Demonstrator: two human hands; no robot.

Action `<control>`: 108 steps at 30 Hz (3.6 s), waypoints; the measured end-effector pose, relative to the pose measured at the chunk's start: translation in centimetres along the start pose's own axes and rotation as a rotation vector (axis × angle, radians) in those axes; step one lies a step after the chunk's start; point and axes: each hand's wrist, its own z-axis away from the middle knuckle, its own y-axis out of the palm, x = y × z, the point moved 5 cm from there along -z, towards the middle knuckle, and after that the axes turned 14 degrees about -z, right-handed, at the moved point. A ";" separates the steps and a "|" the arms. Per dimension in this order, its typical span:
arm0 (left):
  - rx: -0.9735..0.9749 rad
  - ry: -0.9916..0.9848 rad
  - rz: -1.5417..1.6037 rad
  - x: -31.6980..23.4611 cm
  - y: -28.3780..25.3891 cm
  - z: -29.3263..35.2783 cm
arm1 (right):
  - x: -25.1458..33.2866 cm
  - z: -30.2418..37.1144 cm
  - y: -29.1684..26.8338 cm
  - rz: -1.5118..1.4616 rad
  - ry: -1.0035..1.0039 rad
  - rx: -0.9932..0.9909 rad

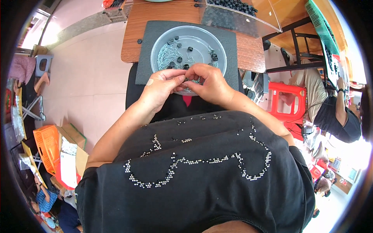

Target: The person assembles small plastic parts by hand, inserting metal pins into them.

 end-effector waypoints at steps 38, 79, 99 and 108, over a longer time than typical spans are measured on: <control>-0.125 0.369 -0.099 -2.5 -0.6 0.6 | -1.7 -2.0 -0.9 -0.663 0.347 -0.109; -0.107 0.255 -0.074 -1.8 0.1 1.2 | 0.6 0.0 1.0 -0.100 -0.102 -0.025; -0.121 0.296 -0.737 -3.6 0.5 -5.2 | -1.1 0.2 -4.4 -0.140 -0.129 -0.278; -0.293 0.621 -1.558 -3.7 0.7 -11.8 | -2.8 -0.1 -6.2 -0.492 -0.063 -0.384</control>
